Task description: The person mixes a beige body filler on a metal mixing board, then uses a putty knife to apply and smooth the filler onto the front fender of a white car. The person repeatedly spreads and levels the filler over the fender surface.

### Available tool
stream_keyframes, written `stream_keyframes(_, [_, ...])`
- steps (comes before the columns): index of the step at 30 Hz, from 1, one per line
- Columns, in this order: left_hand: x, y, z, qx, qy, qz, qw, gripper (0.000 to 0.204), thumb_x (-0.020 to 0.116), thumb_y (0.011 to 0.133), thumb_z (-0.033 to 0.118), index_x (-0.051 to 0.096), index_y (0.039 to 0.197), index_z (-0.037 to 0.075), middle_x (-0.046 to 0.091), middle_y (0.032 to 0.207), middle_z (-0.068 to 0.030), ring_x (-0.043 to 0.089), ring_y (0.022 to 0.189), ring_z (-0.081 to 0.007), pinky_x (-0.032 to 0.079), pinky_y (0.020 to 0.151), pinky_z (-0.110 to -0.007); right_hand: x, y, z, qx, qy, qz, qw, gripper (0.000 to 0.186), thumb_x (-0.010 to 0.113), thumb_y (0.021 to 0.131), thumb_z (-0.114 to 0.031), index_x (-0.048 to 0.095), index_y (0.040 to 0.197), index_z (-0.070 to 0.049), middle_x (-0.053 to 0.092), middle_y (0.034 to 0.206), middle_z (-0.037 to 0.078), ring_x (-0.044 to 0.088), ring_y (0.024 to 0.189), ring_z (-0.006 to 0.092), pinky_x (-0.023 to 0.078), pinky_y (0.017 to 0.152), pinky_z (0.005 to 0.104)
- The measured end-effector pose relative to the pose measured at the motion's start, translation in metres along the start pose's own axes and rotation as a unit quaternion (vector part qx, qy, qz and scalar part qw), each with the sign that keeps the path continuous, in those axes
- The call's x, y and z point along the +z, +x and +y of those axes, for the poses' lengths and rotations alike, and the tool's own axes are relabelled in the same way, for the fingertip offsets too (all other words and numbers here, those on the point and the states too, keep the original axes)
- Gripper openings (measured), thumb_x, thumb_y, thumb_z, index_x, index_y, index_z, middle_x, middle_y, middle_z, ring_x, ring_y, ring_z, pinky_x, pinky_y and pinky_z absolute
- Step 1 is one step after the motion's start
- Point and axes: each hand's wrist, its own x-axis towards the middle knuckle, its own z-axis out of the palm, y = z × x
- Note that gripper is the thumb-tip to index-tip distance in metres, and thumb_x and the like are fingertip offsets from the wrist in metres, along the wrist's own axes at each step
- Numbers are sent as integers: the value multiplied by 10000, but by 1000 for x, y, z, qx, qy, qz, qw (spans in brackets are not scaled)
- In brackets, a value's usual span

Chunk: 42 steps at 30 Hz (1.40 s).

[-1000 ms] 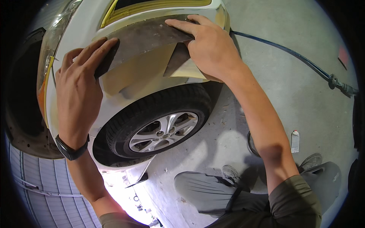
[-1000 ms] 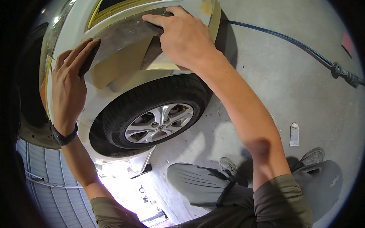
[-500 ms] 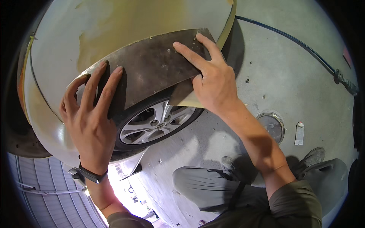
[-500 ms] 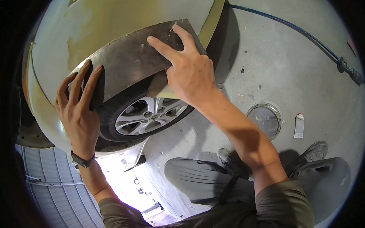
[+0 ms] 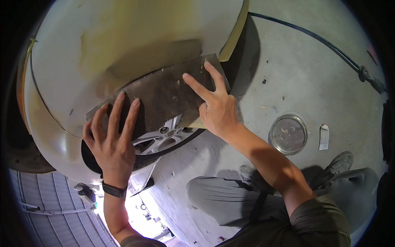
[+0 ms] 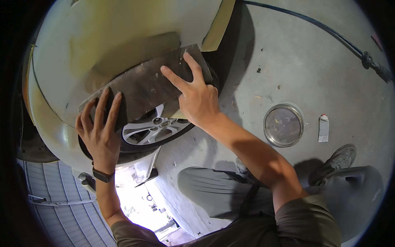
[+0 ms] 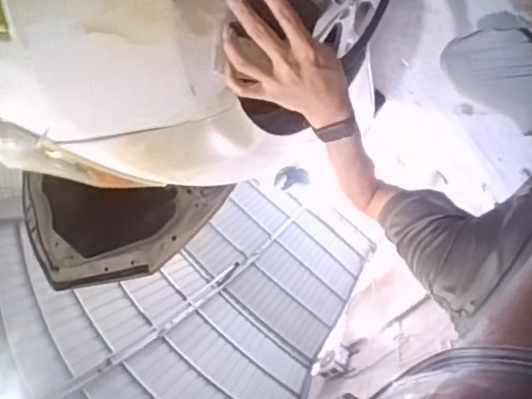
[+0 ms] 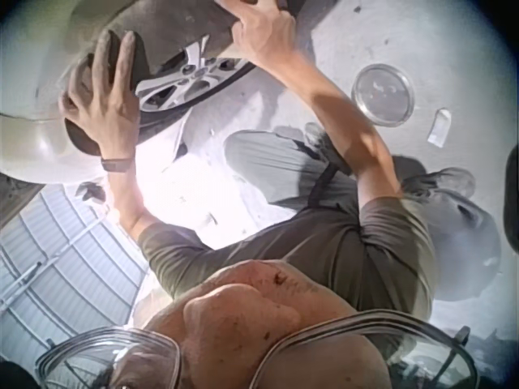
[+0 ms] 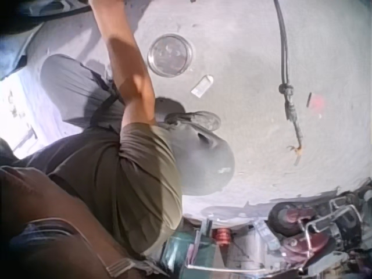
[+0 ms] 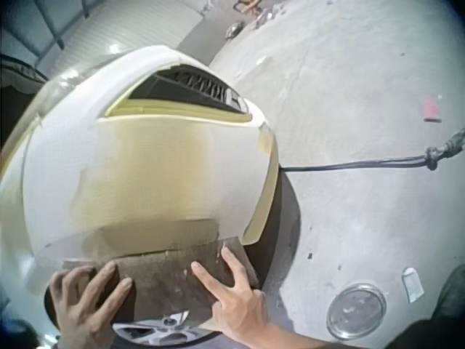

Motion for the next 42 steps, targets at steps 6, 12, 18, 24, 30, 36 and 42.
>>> stream_keyframes(6, [-51, 30, 12, -7, -37, 1, 999, 546, 606, 958, 96, 711, 1447, 315, 653, 1528, 27, 579, 1338, -248, 349, 1165, -463, -59, 22, -11, -18, -19, 51, 998, 868, 683, 758, 77, 669, 1480, -405, 525, 1588, 185, 741, 718, 310, 644, 657, 411])
stream_keyframes(12, [-77, 120, -32, -2, -19, 60, 998, 630, 583, 902, -35, 720, 1441, 262, 700, 1441, 1, 608, 1280, -293, 424, 1111, -466, -109, 125, -9, -85, -43, 103, 990, 692, 677, 860, -8, 693, 1460, -353, 608, 1490, 245, 775, 947, 380, 654, 862, 478])
stream_keyframes(18, [-87, 168, -63, 11, -32, 43, 998, 729, 542, 874, -122, 687, 1493, 234, 694, 1488, 7, 622, 1279, -287, 466, 1085, -435, -118, 185, -12, -81, -45, 77, 993, 590, 683, 958, -49, 683, 1468, -345, 638, 1464, 191, 725, 1132, 384, 600, 987, 451])
stream_keyframes(24, [-77, 177, -67, 5, -31, 43, 999, 693, 560, 887, -97, 695, 1479, 235, 700, 1477, 14, 622, 1274, -290, 461, 1070, -446, -112, 199, -5, -89, -22, 70, 993, 562, 656, 969, -62, 697, 1457, -338, 616, 1497, 219, 725, 1139, 383, 584, 1021, 458])
stream_keyframes(30, [-72, 174, -63, -7, -4, 31, 999, 748, 562, 881, -137, 680, 1504, 261, 685, 1507, 8, 609, 1323, -287, 469, 1105, -421, -106, 196, -4, -78, -27, 67, 994, 625, 641, 922, -37, 695, 1464, -343, 595, 1525, 223, 733, 1118, 387, 582, 1023, 459])
stream_keyframes(36, [-64, 161, -58, -1, -7, 62, 998, 632, 612, 881, -34, 725, 1436, 246, 714, 1441, 35, 612, 1268, -291, 443, 1084, -459, -102, 179, -9, -53, -19, 47, 997, 677, 644, 881, -17, 691, 1470, -347, 580, 1546, 212, 751, 1033, 369, 601, 973, 452])
stream_keyframes(42, [-57, 134, -48, -5, -1, 47, 999, 671, 612, 869, -63, 728, 1432, 283, 704, 1455, 49, 611, 1279, -270, 433, 1109, -444, -93, 146, -15, -34, -25, 36, 998, 761, 664, 844, 38, 667, 1493, -362, 554, 1570, 202, 760, 899, 347, 627, 903, 435])
